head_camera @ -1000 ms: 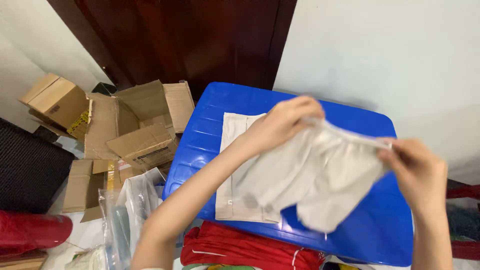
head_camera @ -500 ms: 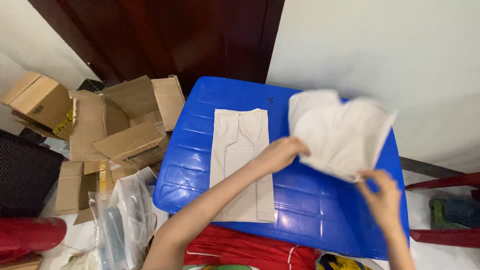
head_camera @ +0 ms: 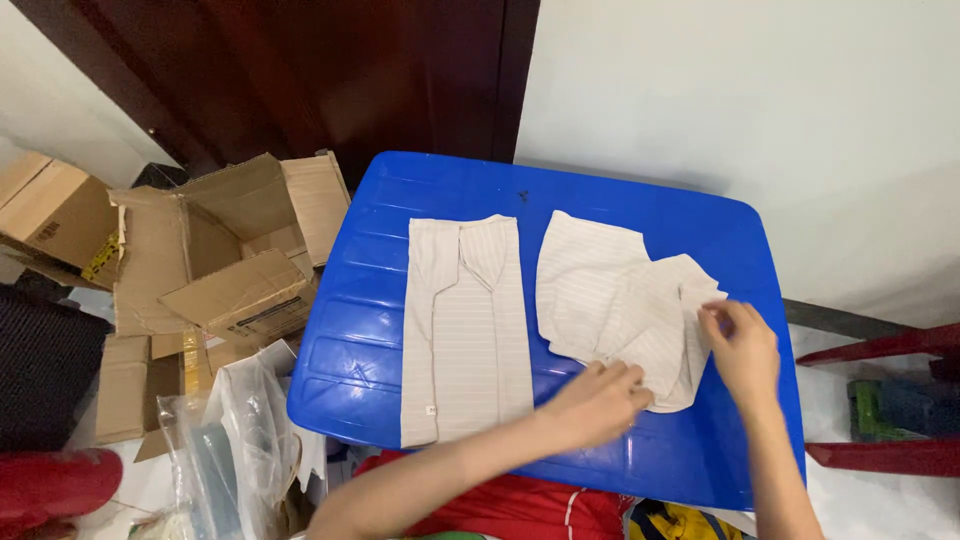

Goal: Folding a small white t-shirt and inserting it into a clear plastic bag

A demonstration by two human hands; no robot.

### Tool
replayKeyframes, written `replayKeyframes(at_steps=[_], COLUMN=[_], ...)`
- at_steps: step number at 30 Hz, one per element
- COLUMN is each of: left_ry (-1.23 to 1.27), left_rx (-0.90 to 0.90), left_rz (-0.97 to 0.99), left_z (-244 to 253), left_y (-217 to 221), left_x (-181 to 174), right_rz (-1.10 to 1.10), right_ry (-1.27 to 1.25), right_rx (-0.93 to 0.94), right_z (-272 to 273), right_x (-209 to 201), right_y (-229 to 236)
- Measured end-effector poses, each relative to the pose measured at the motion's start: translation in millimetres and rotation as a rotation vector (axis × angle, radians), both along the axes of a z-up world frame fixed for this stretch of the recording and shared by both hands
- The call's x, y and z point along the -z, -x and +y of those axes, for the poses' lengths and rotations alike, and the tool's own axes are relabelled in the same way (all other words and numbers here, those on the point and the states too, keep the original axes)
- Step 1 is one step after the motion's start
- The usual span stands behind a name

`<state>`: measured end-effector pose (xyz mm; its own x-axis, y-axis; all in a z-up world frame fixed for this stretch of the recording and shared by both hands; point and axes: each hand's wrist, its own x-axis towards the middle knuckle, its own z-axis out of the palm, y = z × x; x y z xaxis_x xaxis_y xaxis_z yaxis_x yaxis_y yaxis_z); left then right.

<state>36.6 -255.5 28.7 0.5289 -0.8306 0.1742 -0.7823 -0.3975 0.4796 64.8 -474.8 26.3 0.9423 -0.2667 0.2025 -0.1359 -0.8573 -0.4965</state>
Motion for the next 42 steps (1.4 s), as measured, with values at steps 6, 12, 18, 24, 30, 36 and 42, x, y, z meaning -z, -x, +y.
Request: replayKeyframes(at_steps=[6, 12, 18, 24, 30, 36, 42], left_ry=[0.110, 0.110, 0.181, 0.204, -0.022, -0.108, -0.006], left_rx=[-0.202, -0.135, -0.074, -0.157, -0.215, -0.122, -0.124], left_rz=[-0.530, -0.501, -0.443, -0.190, -0.205, -0.054, -0.170], left_z=[-32, -23, -18, -24, -41, -40, -26], left_y=[19, 18, 20, 4, -2, 1, 0], left_x=[49, 46, 40, 33, 81, 75, 68], right_rz=[0.112, -0.142, -0.108, -0.239, 0.099, 0.132, 0.201], right_ry=[0.118, -0.369, -0.080, -0.014, 0.056, 0.167, 0.186], right_rx=[0.061, 0.262, 0.340, -0.025, -0.284, -0.173, -0.189], right_z=[6, -52, -112, -27, 4, 3, 10], right_x=[22, 50, 75, 41, 40, 39, 41], right_y=[-37, -7, 25, 2, -23, -23, -24])
